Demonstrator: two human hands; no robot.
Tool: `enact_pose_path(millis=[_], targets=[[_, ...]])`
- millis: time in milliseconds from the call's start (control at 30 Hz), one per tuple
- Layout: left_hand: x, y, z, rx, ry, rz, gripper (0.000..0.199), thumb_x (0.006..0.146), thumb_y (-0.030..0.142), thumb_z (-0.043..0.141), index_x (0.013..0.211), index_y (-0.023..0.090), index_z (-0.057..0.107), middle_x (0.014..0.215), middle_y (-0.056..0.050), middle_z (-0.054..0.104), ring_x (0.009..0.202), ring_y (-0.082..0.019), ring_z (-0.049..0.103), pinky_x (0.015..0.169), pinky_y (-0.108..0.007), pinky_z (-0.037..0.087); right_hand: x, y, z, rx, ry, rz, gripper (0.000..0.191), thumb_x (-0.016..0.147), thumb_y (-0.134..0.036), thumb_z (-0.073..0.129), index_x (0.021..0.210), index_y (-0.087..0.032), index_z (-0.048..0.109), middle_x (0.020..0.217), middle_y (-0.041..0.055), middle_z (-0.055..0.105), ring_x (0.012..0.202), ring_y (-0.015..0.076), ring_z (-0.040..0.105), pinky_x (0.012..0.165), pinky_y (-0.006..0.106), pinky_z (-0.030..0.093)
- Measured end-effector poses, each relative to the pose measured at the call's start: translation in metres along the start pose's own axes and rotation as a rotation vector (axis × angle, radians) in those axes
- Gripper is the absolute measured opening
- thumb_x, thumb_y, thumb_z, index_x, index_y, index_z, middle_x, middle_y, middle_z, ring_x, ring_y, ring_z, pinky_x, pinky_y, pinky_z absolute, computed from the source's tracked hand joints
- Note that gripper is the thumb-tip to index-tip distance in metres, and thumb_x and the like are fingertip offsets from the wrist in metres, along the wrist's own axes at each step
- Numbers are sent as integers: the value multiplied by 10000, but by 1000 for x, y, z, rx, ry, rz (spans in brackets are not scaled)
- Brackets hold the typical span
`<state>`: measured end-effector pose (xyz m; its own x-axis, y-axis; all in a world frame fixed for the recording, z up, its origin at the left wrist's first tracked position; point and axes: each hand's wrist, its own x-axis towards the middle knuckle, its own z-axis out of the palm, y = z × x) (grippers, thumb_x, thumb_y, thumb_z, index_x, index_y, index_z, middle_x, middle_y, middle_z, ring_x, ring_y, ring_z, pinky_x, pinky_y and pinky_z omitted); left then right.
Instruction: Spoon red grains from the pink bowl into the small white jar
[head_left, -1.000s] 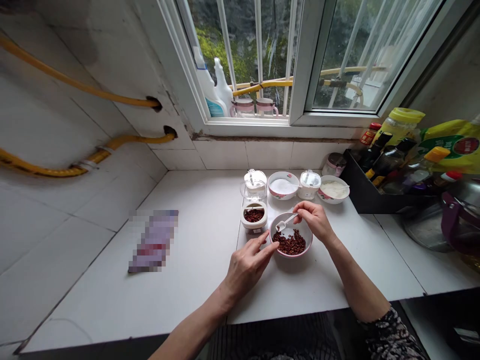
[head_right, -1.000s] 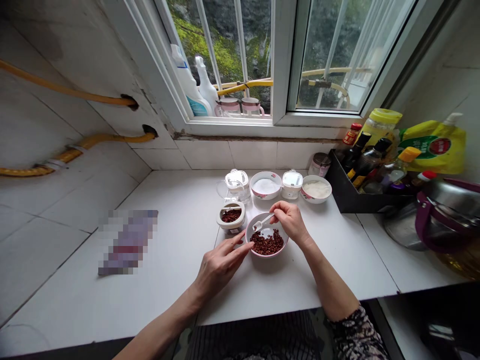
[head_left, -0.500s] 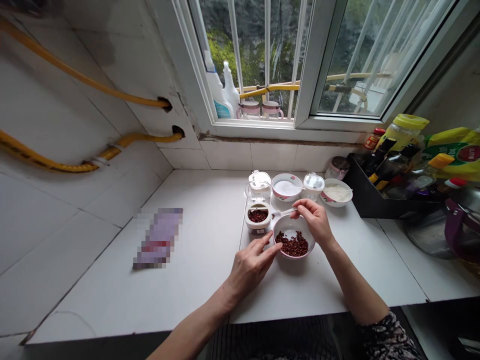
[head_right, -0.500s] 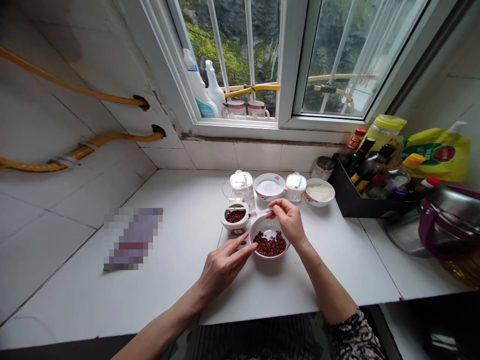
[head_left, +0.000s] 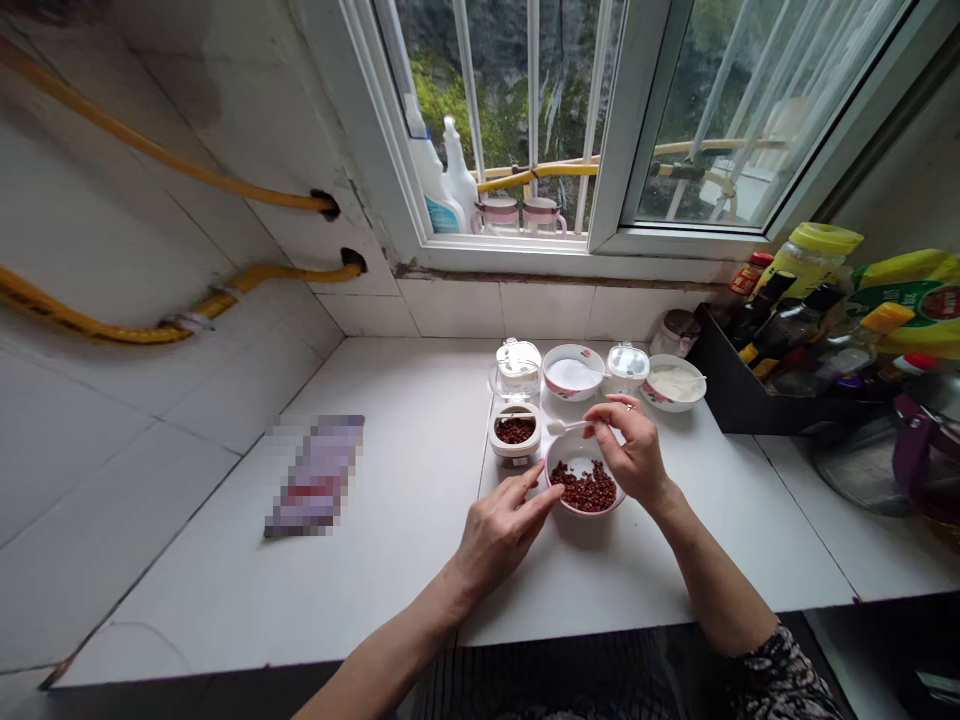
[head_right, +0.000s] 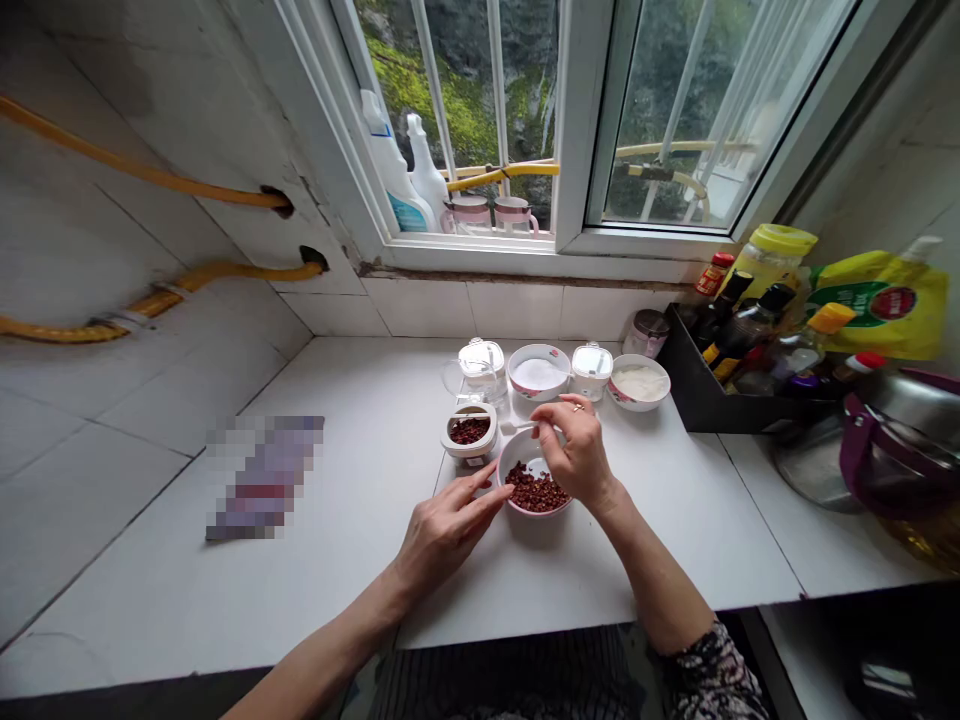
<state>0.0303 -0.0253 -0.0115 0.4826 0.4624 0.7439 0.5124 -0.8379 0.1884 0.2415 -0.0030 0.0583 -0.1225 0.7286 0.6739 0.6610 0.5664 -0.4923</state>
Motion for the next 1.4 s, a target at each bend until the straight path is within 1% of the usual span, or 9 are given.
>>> enact_pose_path(millis=[133,267,467,600,700,800,933,1067,1400], targets=[[-1,0,0,-12,0,-5,223,965,159,540,1127,195,689,1221,-146,676,931,-186,698,734,-276,592,-4,18,-9,-106,-151,128,189,820,-126,464,724,-222,595,573,-34,644,605,166,595,967,409,403],[-1,0,-1,-11,-9,-6,232,969,163,535,1141,208,684,1231,-138,674,927,-184,697,727,-278,595,-9,22,-2,-162,-300,179,203,807,-122,441,702,-213,589,587,-29,642,562,141,555,1019,440,348],[0,0,-1,-13,-12,-12,229,970,161,533,1136,211,682,1233,-131,674,907,-175,699,704,-259,590,-10,17,6,-1,-360,296,208,780,-111,428,702,-216,591,542,-45,634,580,145,589,1050,430,339],[-1,-1,-1,-14,-12,-10,235,969,169,538,1148,219,681,1236,-130,674,927,-180,700,718,-262,592,-6,19,-1,170,-272,441,176,746,-149,444,678,-217,592,505,-37,638,553,157,615,856,340,468],[-2,-1,0,-17,-16,-15,259,966,168,538,1177,231,675,1237,-128,673,935,-180,699,731,-266,593,-5,21,-5,265,-237,535,166,733,-170,446,694,-213,602,511,-25,643,536,164,619,669,284,482],[-2,-1,0,-19,-19,-17,254,966,164,537,1169,224,677,1245,-134,668,943,-184,698,729,-272,594,-5,21,-3,163,-227,462,166,761,-171,453,697,-220,598,531,-25,663,597,170,628,829,334,473],[-1,0,0,-11,-11,-12,235,968,158,532,1140,210,683,1233,-135,673,920,-183,700,714,-273,593,-8,17,6,39,-283,370,175,777,-143,447,717,-229,586,555,-43,672,624,164,624,1053,437,335],[-1,0,0,-2,-12,-13,244,967,157,532,1149,216,684,1233,-133,673,929,-184,700,721,-267,591,-10,15,9,107,-353,365,176,795,-136,435,744,-229,575,571,-47,686,624,158,629,1063,434,320],[0,0,-1,-7,-2,-7,221,970,165,534,1122,204,689,1225,-134,677,913,-180,697,712,-264,588,-8,14,7,191,-352,422,175,777,-142,450,706,-222,588,562,-38,705,613,155,644,1021,393,381]])
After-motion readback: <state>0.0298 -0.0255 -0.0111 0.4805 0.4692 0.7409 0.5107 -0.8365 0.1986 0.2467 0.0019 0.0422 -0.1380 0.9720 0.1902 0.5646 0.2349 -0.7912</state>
